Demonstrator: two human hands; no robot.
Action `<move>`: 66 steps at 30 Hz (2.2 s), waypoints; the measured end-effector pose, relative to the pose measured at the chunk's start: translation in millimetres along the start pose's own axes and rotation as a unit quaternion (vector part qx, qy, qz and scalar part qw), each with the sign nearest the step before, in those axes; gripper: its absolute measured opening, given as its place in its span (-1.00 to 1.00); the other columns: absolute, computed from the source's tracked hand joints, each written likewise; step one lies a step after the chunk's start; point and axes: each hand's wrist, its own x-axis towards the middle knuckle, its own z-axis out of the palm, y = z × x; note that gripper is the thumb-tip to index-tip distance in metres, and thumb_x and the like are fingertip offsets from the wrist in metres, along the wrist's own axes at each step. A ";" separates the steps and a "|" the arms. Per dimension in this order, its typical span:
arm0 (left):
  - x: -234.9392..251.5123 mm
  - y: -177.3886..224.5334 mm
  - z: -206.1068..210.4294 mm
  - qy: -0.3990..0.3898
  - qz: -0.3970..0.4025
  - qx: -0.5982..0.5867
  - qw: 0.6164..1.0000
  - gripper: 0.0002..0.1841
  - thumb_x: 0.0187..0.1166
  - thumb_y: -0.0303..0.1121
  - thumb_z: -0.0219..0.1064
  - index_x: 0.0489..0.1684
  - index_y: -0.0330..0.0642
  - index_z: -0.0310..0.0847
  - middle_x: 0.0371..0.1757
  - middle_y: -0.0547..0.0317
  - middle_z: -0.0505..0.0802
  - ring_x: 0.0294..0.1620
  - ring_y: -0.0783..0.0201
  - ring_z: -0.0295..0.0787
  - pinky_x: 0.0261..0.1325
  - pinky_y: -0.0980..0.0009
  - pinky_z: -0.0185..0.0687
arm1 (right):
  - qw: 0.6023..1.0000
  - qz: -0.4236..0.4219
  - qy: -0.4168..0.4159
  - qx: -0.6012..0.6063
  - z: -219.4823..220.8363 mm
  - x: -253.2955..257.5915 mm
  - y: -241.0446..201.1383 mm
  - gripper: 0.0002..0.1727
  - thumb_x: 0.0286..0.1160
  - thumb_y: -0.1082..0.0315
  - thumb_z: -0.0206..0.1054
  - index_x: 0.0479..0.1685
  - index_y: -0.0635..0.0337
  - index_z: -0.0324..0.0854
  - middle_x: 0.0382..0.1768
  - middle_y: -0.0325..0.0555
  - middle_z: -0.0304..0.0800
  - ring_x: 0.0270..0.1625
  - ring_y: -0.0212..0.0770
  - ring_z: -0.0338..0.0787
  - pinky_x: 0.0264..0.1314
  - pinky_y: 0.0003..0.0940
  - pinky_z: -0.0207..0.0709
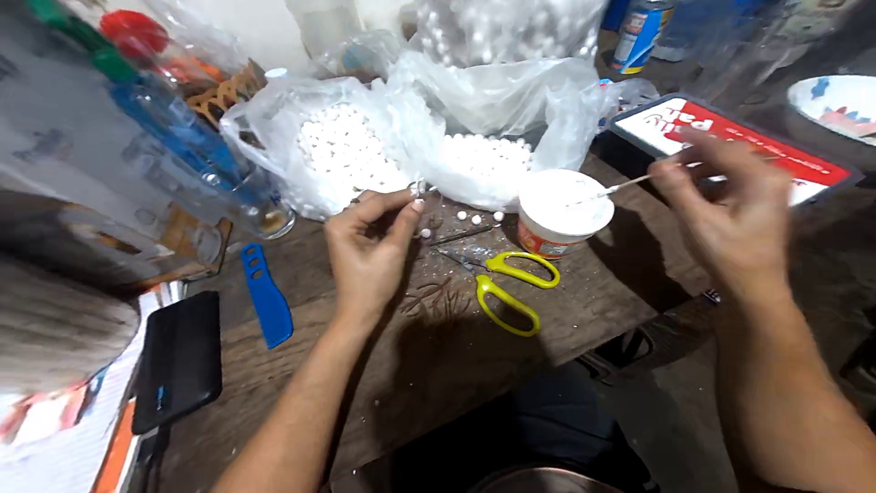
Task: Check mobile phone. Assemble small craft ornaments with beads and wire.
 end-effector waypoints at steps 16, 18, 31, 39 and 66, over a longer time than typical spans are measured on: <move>-22.4 -19.1 -30.1 0.064 -0.084 0.013 0.994 -0.94 0.55 -0.55 0.37 -0.27 -0.29 0.77 -0.32 0.35 0.75 -0.38 0.69 0.63 -0.27 0.77 0.55 | 0.907 -0.025 -0.404 -0.118 187.4 51.9 -123.0 -0.74 0.67 0.33 0.26 -0.16 0.36 0.78 -0.09 0.29 0.80 0.11 0.31 0.77 0.03 0.31 0.51; -22.8 -21.7 -27.9 0.065 -0.086 -0.001 0.994 -0.95 0.53 -0.58 0.38 -0.27 -0.33 0.77 -0.33 0.32 0.74 -0.41 0.68 0.60 -0.30 0.77 0.53 | 0.904 0.010 -0.413 -0.109 195.9 53.0 -119.8 -0.73 0.68 0.30 0.28 -0.07 0.34 0.80 -0.02 0.28 0.81 0.15 0.28 0.76 0.09 0.31 0.51; -29.6 -20.0 -18.2 0.034 -0.097 -0.015 0.995 -0.93 0.51 -0.59 0.38 -0.29 -0.32 0.80 -0.35 0.28 0.74 -0.47 0.65 0.56 -0.41 0.76 0.50 | 0.882 0.097 -0.255 0.385 158.6 31.7 -111.8 -0.74 0.14 0.72 0.51 -0.24 0.27 0.65 -0.46 -0.25 0.83 -0.46 -0.44 0.84 -0.27 -0.51 0.81; -31.0 -25.6 -13.9 0.049 -0.049 -0.013 0.997 -0.93 0.42 -0.64 0.40 -0.28 -0.39 0.81 -0.39 0.26 0.75 -0.44 0.69 0.55 -0.38 0.80 0.46 | 0.802 0.119 -0.315 0.493 153.6 34.5 -99.7 -0.70 0.26 0.78 0.35 -0.11 0.29 0.81 -0.32 -0.24 0.93 -0.28 -0.40 0.90 -0.05 -0.47 0.82; -34.3 -20.0 -13.3 0.018 -0.046 0.017 0.999 -0.92 0.45 -0.61 0.38 -0.28 -0.38 0.81 -0.41 0.23 0.71 -0.48 0.65 0.54 -0.42 0.79 0.46 | 0.815 0.093 -0.307 0.482 155.6 27.5 -103.0 -0.75 0.28 0.73 0.38 -0.25 0.22 0.85 -0.36 -0.30 0.92 -0.34 -0.49 0.85 -0.16 -0.58 0.76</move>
